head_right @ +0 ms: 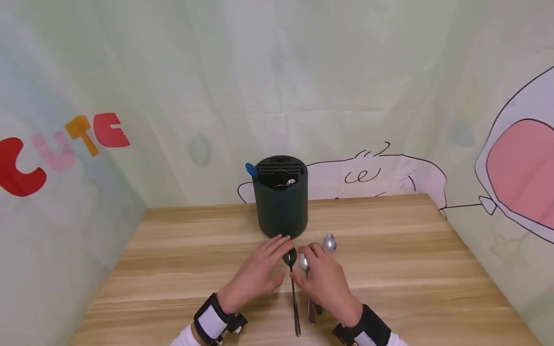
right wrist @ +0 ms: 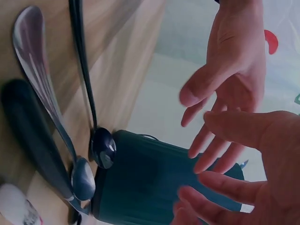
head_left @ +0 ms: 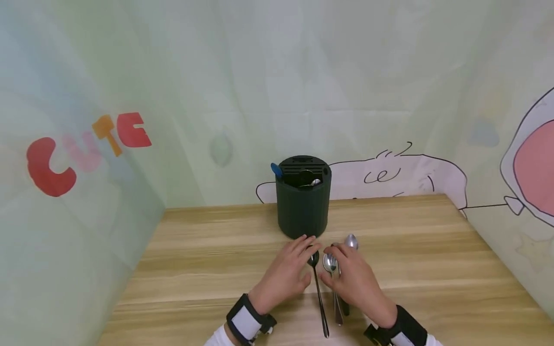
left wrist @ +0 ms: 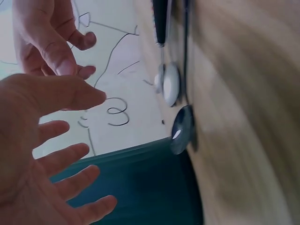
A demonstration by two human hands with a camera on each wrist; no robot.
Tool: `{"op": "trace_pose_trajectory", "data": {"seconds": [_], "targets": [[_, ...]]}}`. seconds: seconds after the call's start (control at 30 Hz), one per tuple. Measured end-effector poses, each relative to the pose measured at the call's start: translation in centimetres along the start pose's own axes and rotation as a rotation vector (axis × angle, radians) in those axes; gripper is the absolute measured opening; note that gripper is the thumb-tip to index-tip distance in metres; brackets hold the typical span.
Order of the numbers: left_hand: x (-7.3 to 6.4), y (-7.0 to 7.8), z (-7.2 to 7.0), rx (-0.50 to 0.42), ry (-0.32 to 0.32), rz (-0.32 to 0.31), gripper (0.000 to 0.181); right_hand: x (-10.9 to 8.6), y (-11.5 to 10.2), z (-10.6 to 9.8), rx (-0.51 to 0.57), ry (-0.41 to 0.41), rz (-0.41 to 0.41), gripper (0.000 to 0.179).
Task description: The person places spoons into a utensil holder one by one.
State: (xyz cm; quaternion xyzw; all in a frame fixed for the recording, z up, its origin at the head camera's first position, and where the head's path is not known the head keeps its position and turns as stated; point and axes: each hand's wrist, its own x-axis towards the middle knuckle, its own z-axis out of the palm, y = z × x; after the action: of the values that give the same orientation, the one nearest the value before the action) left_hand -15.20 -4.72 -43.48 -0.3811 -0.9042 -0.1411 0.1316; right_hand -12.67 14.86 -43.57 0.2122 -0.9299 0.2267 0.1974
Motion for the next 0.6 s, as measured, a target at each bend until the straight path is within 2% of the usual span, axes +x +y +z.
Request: {"op": "trace_pose_trajectory", "data": {"seconds": [0.1,0.23,0.43,0.6], "targets": [[-0.1,0.0,0.7,0.032,-0.041,0.016,0.064,-0.4,-0.2,0.3,0.013,-0.102,0.036,0.038],[-0.2,0.0,1.6,0.022,-0.082,0.021,0.060,-0.6,-0.2,0.7,0.055,-0.218,0.051,0.029],[-0.4,0.3,2.9,0.027,-0.179,0.045,0.055,-1.1,0.2,1.5,0.060,-0.256,0.031,0.023],[-0.5,0.5,3.4,0.035,-0.244,0.058,0.052,-1.3,0.1,2.0,0.057,-0.305,0.030,0.024]]}}
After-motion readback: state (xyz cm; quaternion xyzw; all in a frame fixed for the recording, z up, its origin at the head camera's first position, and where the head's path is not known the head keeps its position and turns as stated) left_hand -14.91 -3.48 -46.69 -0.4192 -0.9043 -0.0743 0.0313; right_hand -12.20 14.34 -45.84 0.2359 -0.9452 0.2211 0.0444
